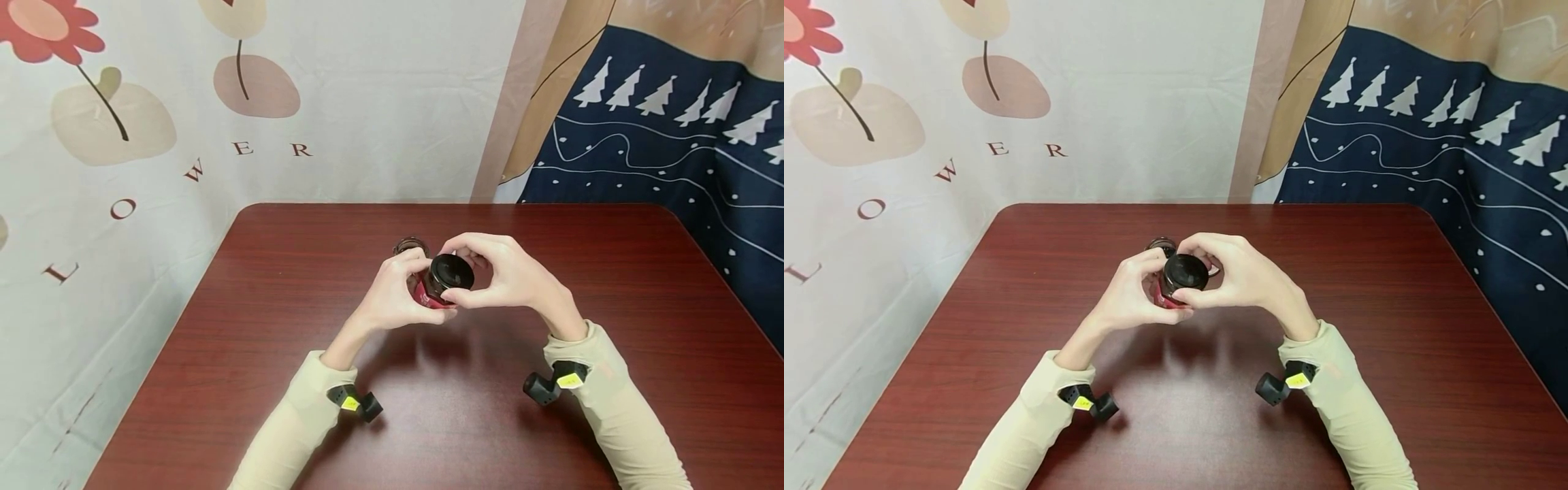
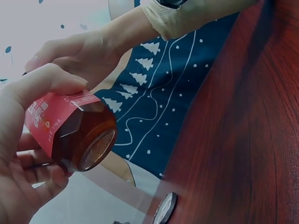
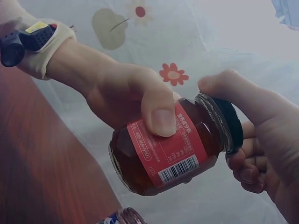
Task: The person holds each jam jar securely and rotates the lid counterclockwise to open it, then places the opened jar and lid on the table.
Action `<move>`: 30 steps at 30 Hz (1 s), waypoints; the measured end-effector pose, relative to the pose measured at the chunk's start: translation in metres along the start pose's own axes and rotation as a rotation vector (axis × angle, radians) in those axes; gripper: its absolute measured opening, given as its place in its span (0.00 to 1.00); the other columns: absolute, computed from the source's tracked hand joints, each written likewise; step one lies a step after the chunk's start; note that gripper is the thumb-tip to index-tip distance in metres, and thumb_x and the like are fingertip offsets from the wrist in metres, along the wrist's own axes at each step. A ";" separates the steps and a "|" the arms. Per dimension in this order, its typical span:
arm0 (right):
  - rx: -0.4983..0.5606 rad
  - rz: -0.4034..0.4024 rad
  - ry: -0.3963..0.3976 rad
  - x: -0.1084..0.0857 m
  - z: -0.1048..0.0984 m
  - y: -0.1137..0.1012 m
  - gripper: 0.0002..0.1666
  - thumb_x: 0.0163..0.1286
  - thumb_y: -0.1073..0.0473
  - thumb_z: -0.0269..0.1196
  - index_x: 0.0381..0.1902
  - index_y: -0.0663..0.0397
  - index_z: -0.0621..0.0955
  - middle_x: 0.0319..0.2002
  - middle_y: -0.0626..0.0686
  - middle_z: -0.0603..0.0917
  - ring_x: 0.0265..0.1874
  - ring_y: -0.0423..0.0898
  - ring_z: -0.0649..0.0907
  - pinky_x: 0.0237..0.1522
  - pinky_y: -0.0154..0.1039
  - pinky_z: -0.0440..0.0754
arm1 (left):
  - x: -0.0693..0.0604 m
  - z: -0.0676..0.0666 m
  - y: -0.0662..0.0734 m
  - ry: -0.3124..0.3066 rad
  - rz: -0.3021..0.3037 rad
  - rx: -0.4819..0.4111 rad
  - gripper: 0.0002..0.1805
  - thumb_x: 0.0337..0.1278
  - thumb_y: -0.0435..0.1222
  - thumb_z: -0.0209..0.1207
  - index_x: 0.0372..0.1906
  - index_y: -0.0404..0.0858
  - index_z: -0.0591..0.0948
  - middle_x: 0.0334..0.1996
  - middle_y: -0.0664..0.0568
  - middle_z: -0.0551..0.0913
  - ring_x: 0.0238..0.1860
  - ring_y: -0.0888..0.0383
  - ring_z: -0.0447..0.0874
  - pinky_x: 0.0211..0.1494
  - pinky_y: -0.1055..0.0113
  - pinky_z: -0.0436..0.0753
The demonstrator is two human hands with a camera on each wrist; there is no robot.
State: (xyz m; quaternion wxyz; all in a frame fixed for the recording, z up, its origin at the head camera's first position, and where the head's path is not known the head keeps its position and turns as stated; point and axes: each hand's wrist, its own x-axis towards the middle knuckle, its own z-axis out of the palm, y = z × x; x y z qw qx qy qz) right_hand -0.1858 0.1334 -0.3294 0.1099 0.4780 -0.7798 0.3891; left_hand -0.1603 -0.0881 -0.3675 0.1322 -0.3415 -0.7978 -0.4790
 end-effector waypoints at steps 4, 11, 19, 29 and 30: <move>0.005 -0.014 -0.006 0.000 0.000 0.000 0.26 0.50 0.53 0.78 0.48 0.47 0.82 0.37 0.38 0.80 0.31 0.37 0.75 0.30 0.31 0.71 | 0.000 -0.001 -0.001 -0.025 0.000 -0.038 0.23 0.30 0.40 0.82 0.39 0.41 0.88 0.26 0.58 0.71 0.28 0.61 0.68 0.27 0.68 0.71; 0.036 -0.021 -0.026 -0.001 -0.001 -0.001 0.26 0.51 0.55 0.78 0.49 0.46 0.82 0.40 0.38 0.81 0.34 0.35 0.76 0.33 0.31 0.73 | -0.001 -0.002 -0.002 -0.072 -0.003 -0.091 0.20 0.29 0.39 0.82 0.33 0.43 0.85 0.27 0.58 0.72 0.26 0.62 0.70 0.25 0.67 0.73; 0.053 -0.073 -0.039 -0.001 0.000 -0.002 0.26 0.50 0.56 0.76 0.49 0.48 0.83 0.41 0.39 0.83 0.33 0.35 0.75 0.32 0.31 0.74 | -0.002 -0.004 -0.003 -0.142 -0.006 -0.194 0.21 0.30 0.36 0.82 0.30 0.43 0.81 0.28 0.56 0.72 0.25 0.60 0.71 0.22 0.67 0.73; 0.085 -0.111 -0.054 0.000 0.000 -0.004 0.28 0.50 0.56 0.74 0.52 0.50 0.82 0.44 0.41 0.83 0.35 0.37 0.77 0.34 0.37 0.77 | -0.002 -0.006 -0.004 -0.219 0.046 -0.269 0.23 0.32 0.34 0.81 0.40 0.39 0.85 0.34 0.55 0.80 0.38 0.57 0.74 0.33 0.66 0.78; 0.089 -0.118 -0.051 0.000 0.000 -0.005 0.28 0.50 0.56 0.73 0.52 0.51 0.82 0.44 0.42 0.83 0.36 0.37 0.77 0.35 0.36 0.77 | -0.001 -0.006 -0.004 -0.224 0.056 -0.270 0.23 0.32 0.34 0.81 0.41 0.39 0.85 0.36 0.55 0.81 0.39 0.57 0.75 0.36 0.66 0.79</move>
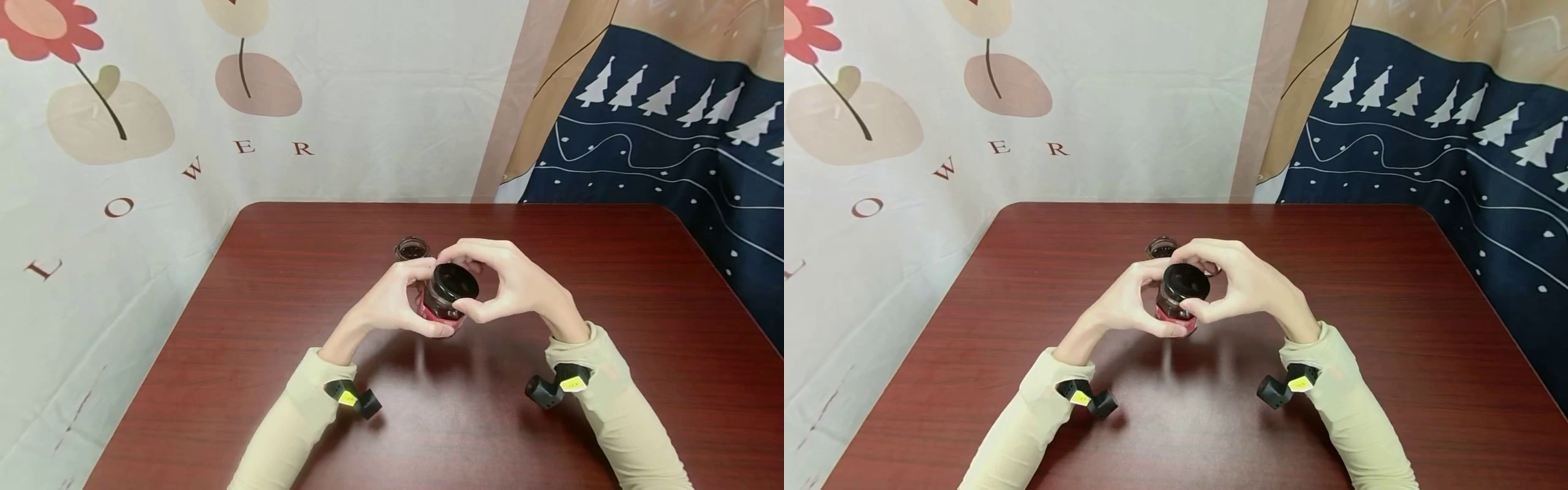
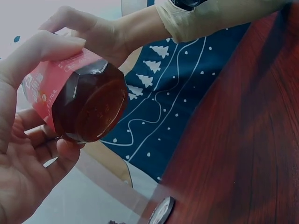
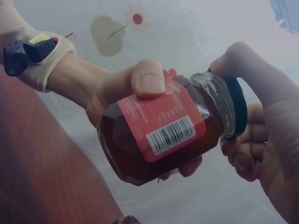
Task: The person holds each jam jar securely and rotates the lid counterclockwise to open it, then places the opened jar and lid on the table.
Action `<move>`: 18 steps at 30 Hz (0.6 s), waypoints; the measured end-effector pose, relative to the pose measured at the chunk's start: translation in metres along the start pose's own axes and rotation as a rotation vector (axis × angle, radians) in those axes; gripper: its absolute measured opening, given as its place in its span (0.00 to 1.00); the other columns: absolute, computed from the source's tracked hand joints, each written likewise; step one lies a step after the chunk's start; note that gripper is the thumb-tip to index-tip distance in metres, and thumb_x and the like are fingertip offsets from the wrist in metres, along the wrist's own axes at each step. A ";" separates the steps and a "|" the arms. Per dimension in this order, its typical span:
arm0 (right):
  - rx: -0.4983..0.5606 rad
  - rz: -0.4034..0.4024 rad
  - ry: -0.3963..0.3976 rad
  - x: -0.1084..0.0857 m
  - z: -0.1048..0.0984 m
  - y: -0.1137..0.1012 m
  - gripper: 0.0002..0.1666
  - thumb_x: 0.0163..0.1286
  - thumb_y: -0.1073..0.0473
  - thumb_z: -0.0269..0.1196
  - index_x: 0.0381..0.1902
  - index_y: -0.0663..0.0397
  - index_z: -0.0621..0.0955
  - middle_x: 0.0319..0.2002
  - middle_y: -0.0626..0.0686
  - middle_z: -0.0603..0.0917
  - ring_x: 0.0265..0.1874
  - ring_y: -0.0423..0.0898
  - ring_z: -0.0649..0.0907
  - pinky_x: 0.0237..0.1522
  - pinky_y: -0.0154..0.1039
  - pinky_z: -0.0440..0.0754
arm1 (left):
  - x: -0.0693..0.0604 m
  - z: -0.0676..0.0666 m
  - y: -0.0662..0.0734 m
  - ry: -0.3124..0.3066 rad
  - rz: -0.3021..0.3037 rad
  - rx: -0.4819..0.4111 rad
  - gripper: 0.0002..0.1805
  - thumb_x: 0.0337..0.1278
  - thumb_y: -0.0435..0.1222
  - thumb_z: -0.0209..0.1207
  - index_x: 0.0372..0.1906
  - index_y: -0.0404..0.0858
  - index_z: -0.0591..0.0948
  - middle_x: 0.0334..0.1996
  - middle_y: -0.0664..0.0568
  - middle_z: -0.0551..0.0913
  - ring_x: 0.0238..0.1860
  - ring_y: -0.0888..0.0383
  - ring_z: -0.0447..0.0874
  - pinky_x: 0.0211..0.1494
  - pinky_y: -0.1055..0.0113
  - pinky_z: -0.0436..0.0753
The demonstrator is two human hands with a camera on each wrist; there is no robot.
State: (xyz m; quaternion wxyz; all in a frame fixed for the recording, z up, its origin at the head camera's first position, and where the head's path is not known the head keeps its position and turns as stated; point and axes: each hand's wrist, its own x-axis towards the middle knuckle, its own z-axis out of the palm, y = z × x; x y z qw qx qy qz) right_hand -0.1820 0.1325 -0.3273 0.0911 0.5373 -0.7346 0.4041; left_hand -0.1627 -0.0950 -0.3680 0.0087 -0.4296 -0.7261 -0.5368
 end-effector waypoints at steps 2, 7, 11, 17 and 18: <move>0.006 -0.022 0.009 0.001 0.000 0.000 0.28 0.50 0.56 0.72 0.52 0.52 0.81 0.43 0.42 0.84 0.36 0.37 0.77 0.35 0.34 0.76 | 0.000 0.000 0.001 -0.006 0.019 0.007 0.25 0.32 0.34 0.81 0.43 0.38 0.86 0.38 0.54 0.82 0.42 0.57 0.76 0.42 0.65 0.79; 0.010 -0.035 0.022 0.001 0.000 -0.001 0.27 0.53 0.55 0.72 0.52 0.52 0.81 0.43 0.43 0.84 0.35 0.37 0.77 0.34 0.35 0.75 | 0.000 0.000 0.003 0.009 0.006 -0.028 0.24 0.32 0.32 0.81 0.42 0.37 0.85 0.35 0.53 0.81 0.39 0.56 0.75 0.37 0.65 0.80; 0.012 -0.006 0.025 0.001 0.000 -0.002 0.26 0.54 0.55 0.72 0.52 0.51 0.81 0.43 0.42 0.83 0.34 0.37 0.77 0.32 0.38 0.76 | -0.001 0.000 0.004 0.022 -0.030 -0.064 0.23 0.33 0.32 0.81 0.40 0.37 0.85 0.33 0.53 0.78 0.36 0.56 0.73 0.28 0.65 0.79; 0.014 0.027 0.040 0.000 -0.001 -0.001 0.26 0.55 0.58 0.73 0.53 0.51 0.81 0.39 0.40 0.82 0.31 0.39 0.76 0.30 0.36 0.74 | -0.001 0.000 0.004 0.033 -0.019 -0.020 0.21 0.33 0.32 0.81 0.37 0.39 0.84 0.30 0.54 0.76 0.34 0.57 0.72 0.26 0.64 0.77; 0.014 0.028 0.041 -0.001 -0.002 -0.001 0.26 0.55 0.58 0.73 0.53 0.51 0.81 0.38 0.40 0.82 0.30 0.39 0.76 0.30 0.35 0.73 | -0.001 0.000 0.005 0.035 -0.018 -0.016 0.21 0.32 0.33 0.81 0.36 0.39 0.84 0.30 0.54 0.75 0.33 0.57 0.72 0.25 0.64 0.77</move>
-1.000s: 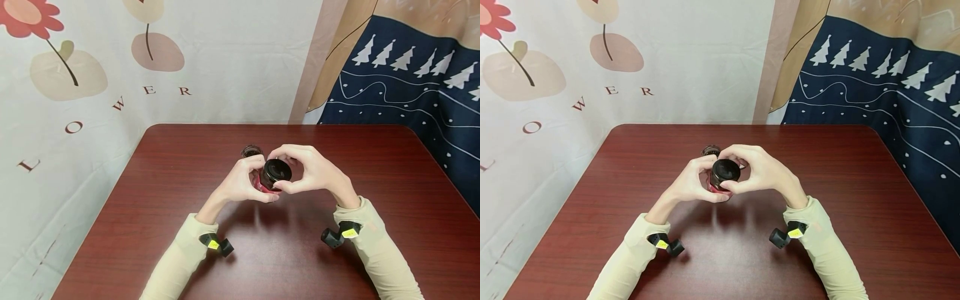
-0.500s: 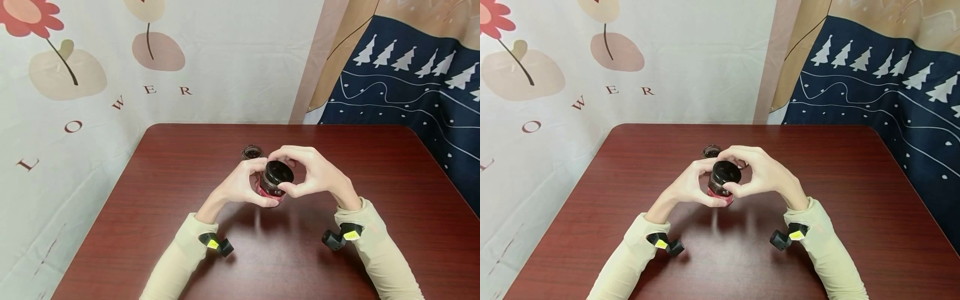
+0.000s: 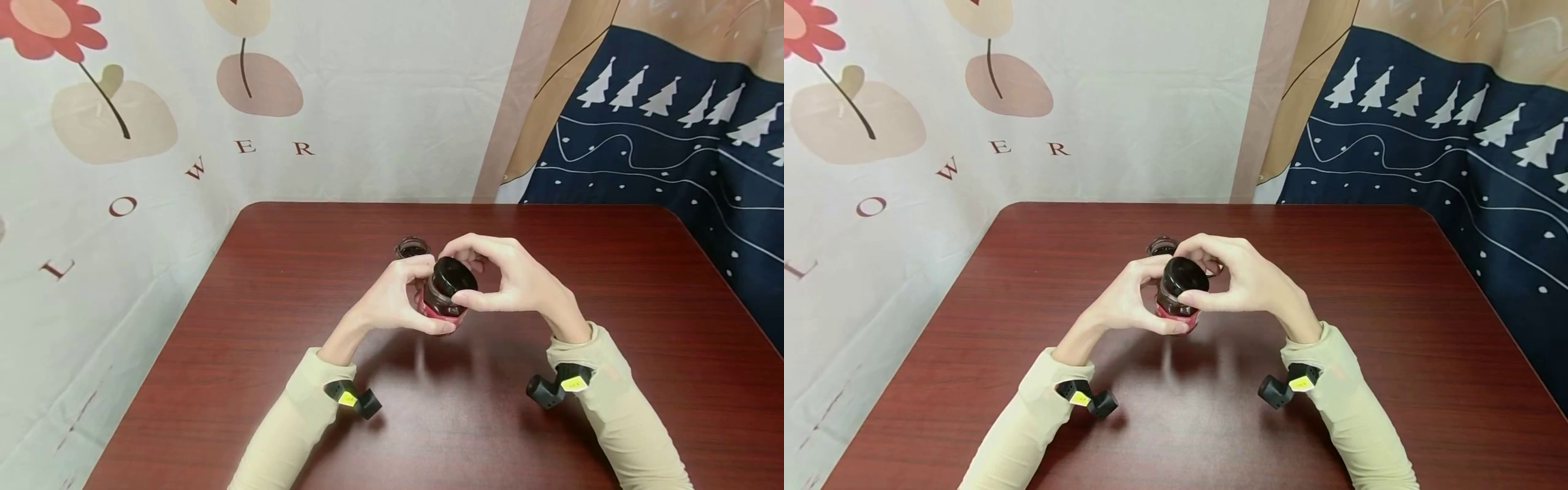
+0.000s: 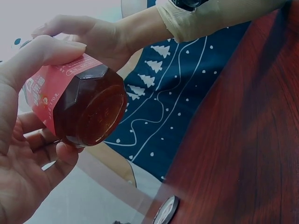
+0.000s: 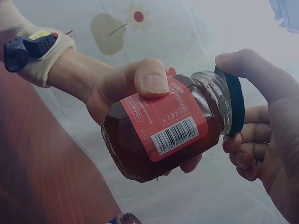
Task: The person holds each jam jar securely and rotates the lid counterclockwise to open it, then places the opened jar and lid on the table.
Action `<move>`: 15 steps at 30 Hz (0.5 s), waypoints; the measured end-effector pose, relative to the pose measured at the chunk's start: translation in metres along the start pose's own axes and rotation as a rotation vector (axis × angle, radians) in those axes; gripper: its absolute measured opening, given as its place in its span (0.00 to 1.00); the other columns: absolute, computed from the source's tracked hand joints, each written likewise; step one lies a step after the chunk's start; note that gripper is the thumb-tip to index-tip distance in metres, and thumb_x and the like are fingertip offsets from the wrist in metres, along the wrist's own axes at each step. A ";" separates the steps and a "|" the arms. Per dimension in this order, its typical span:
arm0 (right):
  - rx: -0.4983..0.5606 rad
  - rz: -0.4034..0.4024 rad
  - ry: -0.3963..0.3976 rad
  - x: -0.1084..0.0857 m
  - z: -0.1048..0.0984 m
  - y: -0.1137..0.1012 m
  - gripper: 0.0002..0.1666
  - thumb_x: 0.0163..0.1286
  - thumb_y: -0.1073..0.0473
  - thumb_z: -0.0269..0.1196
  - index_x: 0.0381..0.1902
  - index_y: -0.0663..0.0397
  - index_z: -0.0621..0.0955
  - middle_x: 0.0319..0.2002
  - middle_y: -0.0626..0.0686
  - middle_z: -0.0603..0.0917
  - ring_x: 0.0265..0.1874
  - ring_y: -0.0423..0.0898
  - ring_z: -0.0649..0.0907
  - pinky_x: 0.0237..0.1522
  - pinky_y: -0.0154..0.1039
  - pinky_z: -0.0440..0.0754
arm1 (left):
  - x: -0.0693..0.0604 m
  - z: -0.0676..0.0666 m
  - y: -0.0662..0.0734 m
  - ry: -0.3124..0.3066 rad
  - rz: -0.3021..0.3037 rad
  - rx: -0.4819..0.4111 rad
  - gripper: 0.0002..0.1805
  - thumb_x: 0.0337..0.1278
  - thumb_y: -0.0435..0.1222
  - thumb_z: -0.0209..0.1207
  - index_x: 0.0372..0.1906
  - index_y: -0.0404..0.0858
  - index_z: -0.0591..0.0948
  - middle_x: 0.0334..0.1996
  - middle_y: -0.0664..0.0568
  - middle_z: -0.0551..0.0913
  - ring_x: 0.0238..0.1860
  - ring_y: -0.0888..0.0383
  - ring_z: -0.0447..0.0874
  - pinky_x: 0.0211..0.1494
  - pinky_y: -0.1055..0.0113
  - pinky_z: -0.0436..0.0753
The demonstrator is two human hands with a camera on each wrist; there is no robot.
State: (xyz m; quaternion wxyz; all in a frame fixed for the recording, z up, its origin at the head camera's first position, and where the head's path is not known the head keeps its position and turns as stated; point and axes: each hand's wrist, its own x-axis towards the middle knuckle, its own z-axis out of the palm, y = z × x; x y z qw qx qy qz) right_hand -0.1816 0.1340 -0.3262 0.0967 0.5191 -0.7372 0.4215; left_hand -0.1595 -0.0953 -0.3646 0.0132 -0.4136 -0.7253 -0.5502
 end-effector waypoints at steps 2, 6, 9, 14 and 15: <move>0.004 0.006 0.005 0.000 -0.001 0.000 0.26 0.56 0.58 0.73 0.53 0.51 0.80 0.37 0.40 0.81 0.30 0.39 0.75 0.30 0.34 0.72 | 0.000 0.000 0.000 0.004 -0.004 -0.001 0.20 0.33 0.33 0.81 0.35 0.39 0.83 0.29 0.53 0.74 0.31 0.57 0.72 0.23 0.64 0.76; 0.013 0.022 0.016 -0.001 -0.002 0.001 0.26 0.57 0.58 0.73 0.54 0.51 0.80 0.33 0.40 0.78 0.28 0.39 0.74 0.29 0.34 0.71 | 0.000 0.000 0.000 0.022 -0.023 0.000 0.20 0.33 0.34 0.82 0.33 0.41 0.82 0.29 0.52 0.73 0.27 0.57 0.73 0.20 0.64 0.77; 0.020 0.032 0.030 -0.002 -0.002 0.001 0.25 0.59 0.59 0.73 0.54 0.52 0.79 0.31 0.42 0.77 0.27 0.40 0.74 0.28 0.35 0.72 | 0.000 -0.001 -0.001 0.040 -0.029 0.024 0.20 0.32 0.35 0.82 0.34 0.42 0.84 0.30 0.53 0.73 0.26 0.57 0.73 0.20 0.64 0.77; 0.011 0.046 0.059 -0.003 -0.003 0.003 0.22 0.66 0.48 0.70 0.53 0.52 0.80 0.30 0.42 0.76 0.26 0.40 0.73 0.26 0.35 0.69 | 0.000 -0.003 -0.001 0.058 -0.042 0.054 0.21 0.30 0.36 0.83 0.35 0.43 0.84 0.30 0.53 0.74 0.26 0.58 0.73 0.21 0.65 0.77; 0.008 0.049 0.064 -0.003 -0.003 0.004 0.23 0.67 0.45 0.68 0.52 0.53 0.81 0.30 0.42 0.75 0.26 0.40 0.73 0.26 0.35 0.68 | -0.001 -0.003 -0.001 0.060 -0.044 0.058 0.21 0.30 0.36 0.83 0.35 0.43 0.84 0.30 0.53 0.74 0.26 0.58 0.73 0.21 0.65 0.77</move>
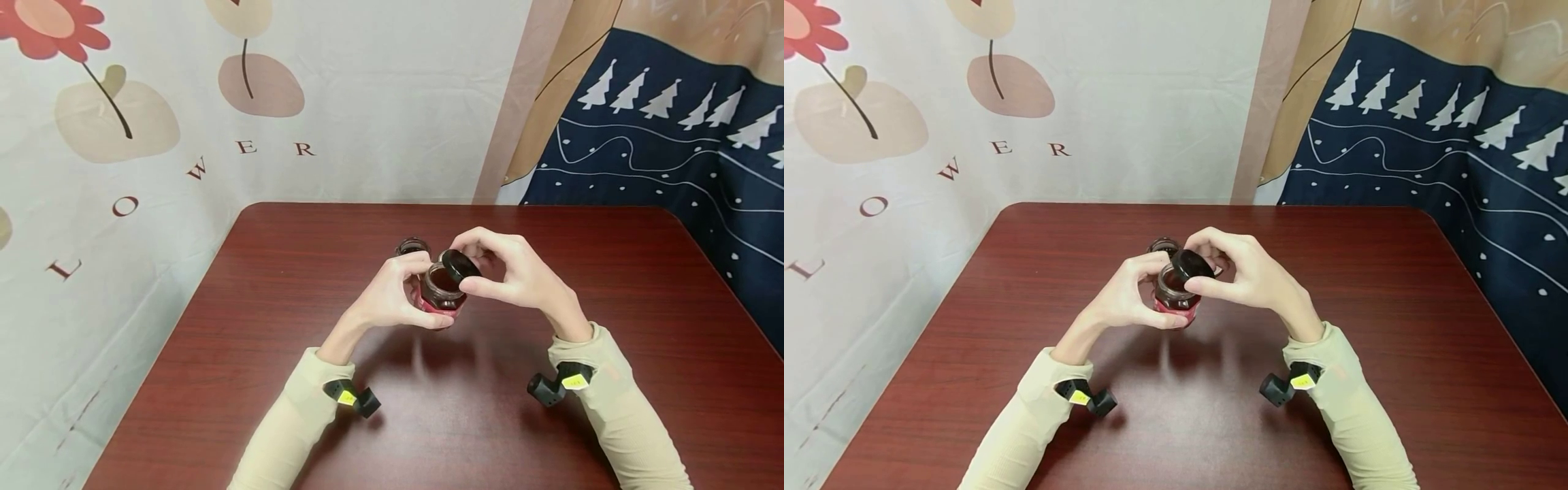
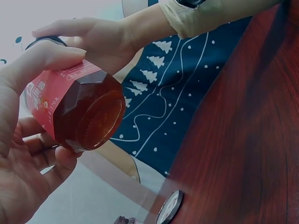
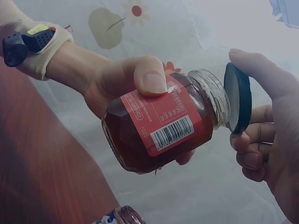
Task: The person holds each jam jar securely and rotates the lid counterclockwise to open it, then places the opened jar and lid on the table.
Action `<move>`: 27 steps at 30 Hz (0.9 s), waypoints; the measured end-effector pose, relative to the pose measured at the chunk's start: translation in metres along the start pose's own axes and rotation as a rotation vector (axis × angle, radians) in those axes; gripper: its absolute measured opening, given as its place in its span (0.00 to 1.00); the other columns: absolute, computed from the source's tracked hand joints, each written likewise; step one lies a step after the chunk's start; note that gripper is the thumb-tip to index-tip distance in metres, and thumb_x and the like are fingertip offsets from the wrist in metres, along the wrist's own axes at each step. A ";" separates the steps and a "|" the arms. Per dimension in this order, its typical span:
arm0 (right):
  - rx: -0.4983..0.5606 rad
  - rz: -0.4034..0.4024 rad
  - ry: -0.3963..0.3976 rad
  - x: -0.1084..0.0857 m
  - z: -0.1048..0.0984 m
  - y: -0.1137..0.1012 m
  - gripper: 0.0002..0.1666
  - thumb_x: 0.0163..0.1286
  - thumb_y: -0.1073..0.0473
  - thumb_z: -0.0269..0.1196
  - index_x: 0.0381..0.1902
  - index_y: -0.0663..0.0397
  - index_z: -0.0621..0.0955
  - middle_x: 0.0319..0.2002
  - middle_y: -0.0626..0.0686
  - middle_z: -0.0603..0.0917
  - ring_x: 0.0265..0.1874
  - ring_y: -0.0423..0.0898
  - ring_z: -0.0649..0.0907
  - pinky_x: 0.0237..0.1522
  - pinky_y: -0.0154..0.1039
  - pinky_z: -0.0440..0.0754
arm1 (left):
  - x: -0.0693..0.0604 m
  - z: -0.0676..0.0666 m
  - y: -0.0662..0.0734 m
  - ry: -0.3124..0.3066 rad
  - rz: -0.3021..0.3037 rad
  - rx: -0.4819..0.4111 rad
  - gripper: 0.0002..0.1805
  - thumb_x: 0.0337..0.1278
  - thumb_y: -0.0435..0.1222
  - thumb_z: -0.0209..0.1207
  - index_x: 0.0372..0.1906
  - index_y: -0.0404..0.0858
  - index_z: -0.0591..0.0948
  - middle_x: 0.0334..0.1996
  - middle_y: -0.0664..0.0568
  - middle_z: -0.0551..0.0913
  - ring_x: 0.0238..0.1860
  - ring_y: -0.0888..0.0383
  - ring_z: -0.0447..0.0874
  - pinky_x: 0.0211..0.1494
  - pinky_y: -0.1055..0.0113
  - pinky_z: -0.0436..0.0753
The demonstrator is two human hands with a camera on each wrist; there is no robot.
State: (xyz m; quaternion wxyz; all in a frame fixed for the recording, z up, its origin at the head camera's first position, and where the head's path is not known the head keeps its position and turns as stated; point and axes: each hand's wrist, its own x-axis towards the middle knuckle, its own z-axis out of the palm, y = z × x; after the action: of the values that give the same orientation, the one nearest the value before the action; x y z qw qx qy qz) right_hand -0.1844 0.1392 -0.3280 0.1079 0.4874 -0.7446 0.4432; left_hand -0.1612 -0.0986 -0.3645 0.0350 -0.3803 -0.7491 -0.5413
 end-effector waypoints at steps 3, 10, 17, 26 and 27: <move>-0.013 0.000 0.016 0.000 -0.001 0.002 0.26 0.70 0.39 0.65 0.51 0.53 0.81 0.29 0.42 0.75 0.26 0.39 0.72 0.25 0.34 0.67 | 0.000 -0.001 -0.001 0.005 -0.006 0.003 0.22 0.29 0.36 0.83 0.36 0.42 0.85 0.31 0.53 0.74 0.26 0.58 0.73 0.21 0.65 0.76; -0.021 -0.004 0.051 -0.001 -0.001 0.007 0.27 0.70 0.37 0.64 0.50 0.54 0.82 0.28 0.43 0.72 0.27 0.39 0.70 0.26 0.34 0.65 | 0.000 -0.002 -0.002 0.010 -0.017 0.010 0.22 0.30 0.37 0.83 0.37 0.42 0.85 0.30 0.54 0.75 0.27 0.52 0.73 0.22 0.60 0.76; -0.009 -0.013 0.076 -0.001 -0.002 0.010 0.25 0.69 0.42 0.67 0.51 0.56 0.81 0.26 0.46 0.71 0.26 0.41 0.69 0.26 0.34 0.64 | 0.001 -0.004 -0.003 0.029 -0.014 0.023 0.23 0.31 0.37 0.83 0.39 0.42 0.86 0.30 0.54 0.76 0.28 0.48 0.73 0.23 0.61 0.76; 0.026 0.010 0.093 -0.002 -0.003 0.011 0.25 0.59 0.63 0.73 0.55 0.57 0.79 0.29 0.49 0.75 0.28 0.44 0.72 0.29 0.34 0.68 | 0.001 -0.006 -0.005 0.061 -0.022 0.037 0.25 0.29 0.37 0.83 0.40 0.41 0.86 0.31 0.55 0.75 0.29 0.57 0.71 0.24 0.66 0.74; 0.031 0.013 0.093 -0.002 -0.002 0.011 0.27 0.56 0.67 0.73 0.55 0.57 0.79 0.29 0.50 0.75 0.28 0.44 0.73 0.29 0.34 0.69 | 0.001 -0.007 -0.005 0.063 -0.024 0.039 0.25 0.29 0.37 0.83 0.40 0.41 0.86 0.31 0.55 0.76 0.29 0.57 0.71 0.25 0.66 0.74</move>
State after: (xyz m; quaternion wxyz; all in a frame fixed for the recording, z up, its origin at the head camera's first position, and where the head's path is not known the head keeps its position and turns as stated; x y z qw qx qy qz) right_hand -0.1929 0.1437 -0.3335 0.1320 0.4629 -0.7349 0.4777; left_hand -0.1673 -0.1045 -0.3655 0.0595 -0.3532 -0.7627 -0.5385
